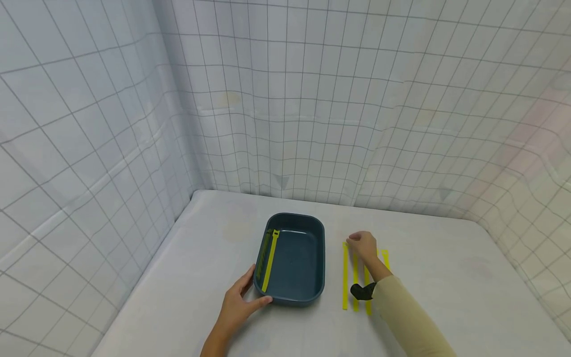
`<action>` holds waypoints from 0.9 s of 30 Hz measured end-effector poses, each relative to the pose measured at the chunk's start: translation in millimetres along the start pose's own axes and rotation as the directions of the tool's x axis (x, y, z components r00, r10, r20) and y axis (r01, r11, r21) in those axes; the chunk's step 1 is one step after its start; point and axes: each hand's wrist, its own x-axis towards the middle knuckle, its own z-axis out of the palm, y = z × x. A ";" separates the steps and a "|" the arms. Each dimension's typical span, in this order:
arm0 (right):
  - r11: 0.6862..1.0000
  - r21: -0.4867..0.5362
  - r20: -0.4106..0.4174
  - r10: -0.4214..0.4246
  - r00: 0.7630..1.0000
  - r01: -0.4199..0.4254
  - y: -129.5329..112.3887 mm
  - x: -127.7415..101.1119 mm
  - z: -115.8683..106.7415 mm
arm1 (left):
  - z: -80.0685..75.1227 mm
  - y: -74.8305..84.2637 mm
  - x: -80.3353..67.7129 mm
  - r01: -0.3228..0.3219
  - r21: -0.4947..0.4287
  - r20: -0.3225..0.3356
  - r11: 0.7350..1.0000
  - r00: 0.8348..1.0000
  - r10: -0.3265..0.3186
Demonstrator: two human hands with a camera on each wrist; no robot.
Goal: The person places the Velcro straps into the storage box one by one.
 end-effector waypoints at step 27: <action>0.986 -0.082 0.104 0.156 0.982 -0.147 0.8 14.1 2.3 | -0.2 0.2 -1.3 -0.008 -0.008 -0.003 1.000 1.000 0.008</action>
